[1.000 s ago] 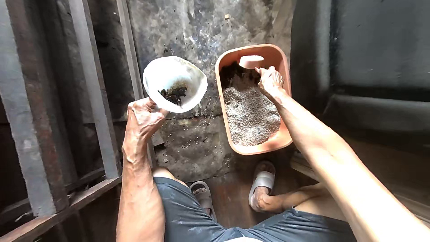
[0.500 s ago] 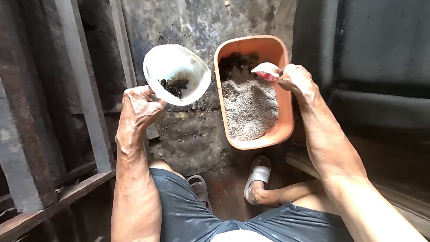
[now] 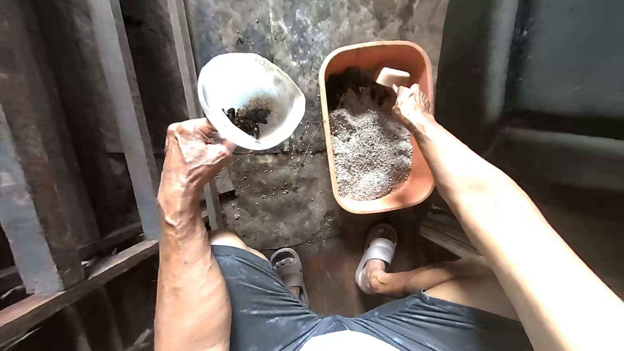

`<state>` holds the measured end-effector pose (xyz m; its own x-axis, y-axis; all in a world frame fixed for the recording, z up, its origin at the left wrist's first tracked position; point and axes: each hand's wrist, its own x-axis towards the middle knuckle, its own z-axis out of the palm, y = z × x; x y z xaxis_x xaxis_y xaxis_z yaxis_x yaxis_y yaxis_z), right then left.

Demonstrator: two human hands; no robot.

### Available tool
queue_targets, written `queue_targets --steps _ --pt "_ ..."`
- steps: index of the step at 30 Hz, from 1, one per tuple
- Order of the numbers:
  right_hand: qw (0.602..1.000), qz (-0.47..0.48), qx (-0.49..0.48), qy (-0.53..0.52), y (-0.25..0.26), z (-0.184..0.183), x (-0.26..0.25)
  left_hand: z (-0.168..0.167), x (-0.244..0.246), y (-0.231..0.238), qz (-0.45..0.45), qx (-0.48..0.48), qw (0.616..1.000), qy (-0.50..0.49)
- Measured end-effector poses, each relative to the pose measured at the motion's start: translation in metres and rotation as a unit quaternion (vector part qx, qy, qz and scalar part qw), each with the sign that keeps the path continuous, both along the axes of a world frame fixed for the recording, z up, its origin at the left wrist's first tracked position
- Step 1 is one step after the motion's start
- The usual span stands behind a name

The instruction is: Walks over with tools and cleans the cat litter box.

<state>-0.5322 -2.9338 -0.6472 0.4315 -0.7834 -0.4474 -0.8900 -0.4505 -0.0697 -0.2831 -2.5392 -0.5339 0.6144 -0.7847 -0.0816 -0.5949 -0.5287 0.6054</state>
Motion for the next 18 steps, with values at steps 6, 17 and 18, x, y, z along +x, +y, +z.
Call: queue_targets --steps 6,17,18 --pt "0.997 0.063 0.031 0.019 -0.008 -0.008 -0.003 0.0 0.003 -0.005 0.007 0.0 1.0 -0.011" --pt "0.997 0.028 0.07 -0.014 0.052 0.035 -0.037 -0.008 -0.009 -0.035 -0.032 -0.012 0.999 0.024" --pt "0.997 0.015 0.068 -0.015 0.049 0.041 -0.038 -0.007 -0.01 -0.037 -0.035 -0.012 0.999 0.026"
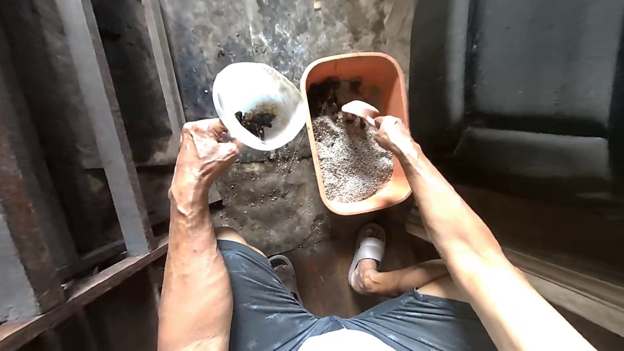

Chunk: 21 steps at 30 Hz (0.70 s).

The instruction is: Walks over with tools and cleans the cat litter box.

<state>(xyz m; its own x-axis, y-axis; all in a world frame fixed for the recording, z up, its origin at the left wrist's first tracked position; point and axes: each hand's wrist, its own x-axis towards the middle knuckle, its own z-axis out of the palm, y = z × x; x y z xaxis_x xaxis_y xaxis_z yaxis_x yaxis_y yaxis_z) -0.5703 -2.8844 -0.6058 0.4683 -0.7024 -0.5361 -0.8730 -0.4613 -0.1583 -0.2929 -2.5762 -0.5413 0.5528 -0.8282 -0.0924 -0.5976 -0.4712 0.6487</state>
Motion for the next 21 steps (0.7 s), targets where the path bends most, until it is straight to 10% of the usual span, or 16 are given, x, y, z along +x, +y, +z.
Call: queue_targets --steps 21 --pt "0.995 0.028 -0.044 0.085 -0.035 -0.011 0.031 0.007 0.004 0.015 0.011 0.013 1.0 -0.012"
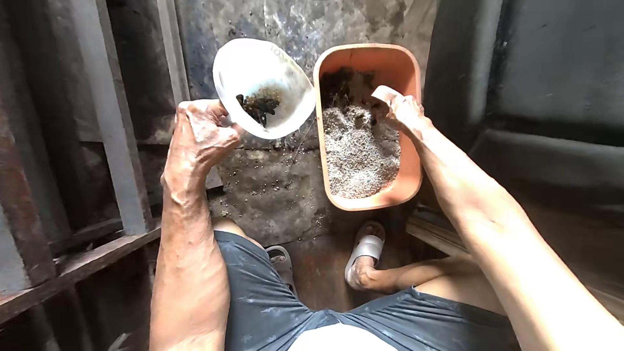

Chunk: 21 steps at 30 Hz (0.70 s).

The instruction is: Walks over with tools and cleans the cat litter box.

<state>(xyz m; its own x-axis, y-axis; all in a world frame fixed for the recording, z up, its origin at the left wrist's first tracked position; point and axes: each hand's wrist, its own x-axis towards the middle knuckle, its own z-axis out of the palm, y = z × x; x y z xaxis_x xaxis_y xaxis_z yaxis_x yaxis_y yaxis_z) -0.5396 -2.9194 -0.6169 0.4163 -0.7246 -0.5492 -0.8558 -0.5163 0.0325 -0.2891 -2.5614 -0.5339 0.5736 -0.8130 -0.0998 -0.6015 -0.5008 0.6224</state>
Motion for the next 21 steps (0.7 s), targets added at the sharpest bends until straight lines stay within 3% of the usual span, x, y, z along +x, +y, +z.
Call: queue_targets --steps 4,11,21 --pt "0.999 -0.011 0.034 -0.012 0.0 0.024 -0.004 -0.003 0.001 -0.005 -0.011 0.007 1.0 0.006" --pt "1.0 -0.001 -0.001 -0.005 -0.018 0.016 -0.015 -0.008 -0.001 -0.009 -0.027 0.003 1.0 -0.007" --pt "0.991 -0.036 0.076 -0.105 -0.03 0.026 -0.005 -0.005 0.005 0.005 -0.002 0.01 1.0 0.0"
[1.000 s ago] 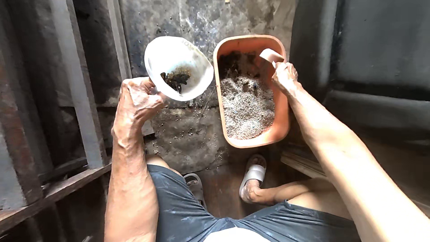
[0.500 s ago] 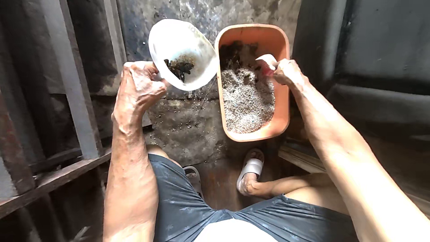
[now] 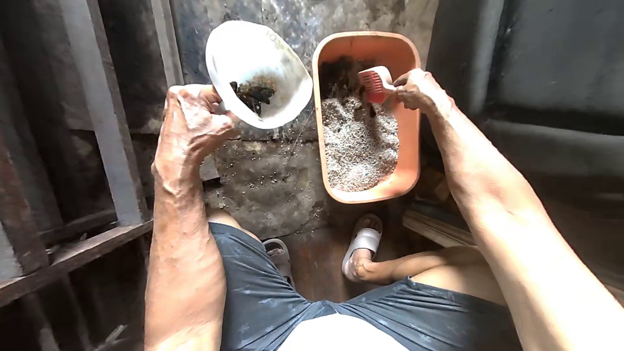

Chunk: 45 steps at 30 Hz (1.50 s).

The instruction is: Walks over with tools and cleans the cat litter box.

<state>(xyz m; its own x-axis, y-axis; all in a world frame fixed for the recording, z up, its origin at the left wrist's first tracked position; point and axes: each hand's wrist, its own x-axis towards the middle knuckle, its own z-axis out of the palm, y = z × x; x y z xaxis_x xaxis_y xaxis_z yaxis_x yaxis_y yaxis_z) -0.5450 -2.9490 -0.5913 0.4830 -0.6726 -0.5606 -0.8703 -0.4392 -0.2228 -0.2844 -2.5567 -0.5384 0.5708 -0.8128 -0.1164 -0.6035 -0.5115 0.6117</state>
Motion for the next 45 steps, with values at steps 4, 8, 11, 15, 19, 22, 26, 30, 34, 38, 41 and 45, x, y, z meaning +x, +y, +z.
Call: queue_targets --steps 4,8,11,15,19,22,26,30,34,38,41,45 --pt "0.998 0.014 -0.056 0.022 0.014 0.007 -0.019 -0.001 0.002 -0.001 0.004 0.01 1.0 -0.001" --pt "0.996 -0.057 -0.063 -0.002 0.037 0.008 -0.046 -0.001 -0.001 -0.011 -0.002 0.001 1.0 0.011" --pt "0.988 -0.139 -0.062 -0.029 0.049 0.002 -0.064 -0.003 -0.004 -0.018 -0.021 -0.017 1.0 0.006" --pt "0.977 -0.205 -0.053 -0.038 0.059 -0.014 -0.083 -0.004 -0.005 -0.021 -0.033 -0.02 0.999 0.009" --pt "0.969 -0.233 -0.026 -0.075 0.069 -0.033 -0.095 -0.005 -0.004 -0.02 -0.034 -0.025 0.999 0.007" --pt "0.959 -0.254 0.002 -0.126 0.071 -0.049 -0.102 -0.004 -0.004 -0.018 -0.032 -0.022 0.999 0.006" --pt "0.961 -0.235 0.036 -0.141 0.073 -0.06 -0.107 0.0 -0.006 -0.015 -0.02 -0.009 1.0 0.009" --pt "0.965 -0.226 0.061 -0.117 0.073 -0.074 -0.109 0.001 -0.007 -0.014 -0.021 -0.012 1.0 0.013" --pt "0.97 -0.215 0.045 -0.107 0.073 -0.093 -0.109 0.002 -0.008 -0.014 -0.014 -0.009 1.0 0.015" --pt "0.953 -0.258 0.066 -0.146 0.079 -0.089 -0.116 0.001 -0.008 -0.013 -0.015 -0.011 1.0 0.008" --pt "0.944 -0.281 0.073 -0.156 0.084 -0.076 -0.121 0.002 -0.007 -0.016 -0.012 -0.01 1.0 0.008" --pt "0.955 -0.262 0.074 -0.117 0.09 -0.063 -0.122 0.0 -0.008 -0.022 -0.015 -0.016 1.0 0.007"
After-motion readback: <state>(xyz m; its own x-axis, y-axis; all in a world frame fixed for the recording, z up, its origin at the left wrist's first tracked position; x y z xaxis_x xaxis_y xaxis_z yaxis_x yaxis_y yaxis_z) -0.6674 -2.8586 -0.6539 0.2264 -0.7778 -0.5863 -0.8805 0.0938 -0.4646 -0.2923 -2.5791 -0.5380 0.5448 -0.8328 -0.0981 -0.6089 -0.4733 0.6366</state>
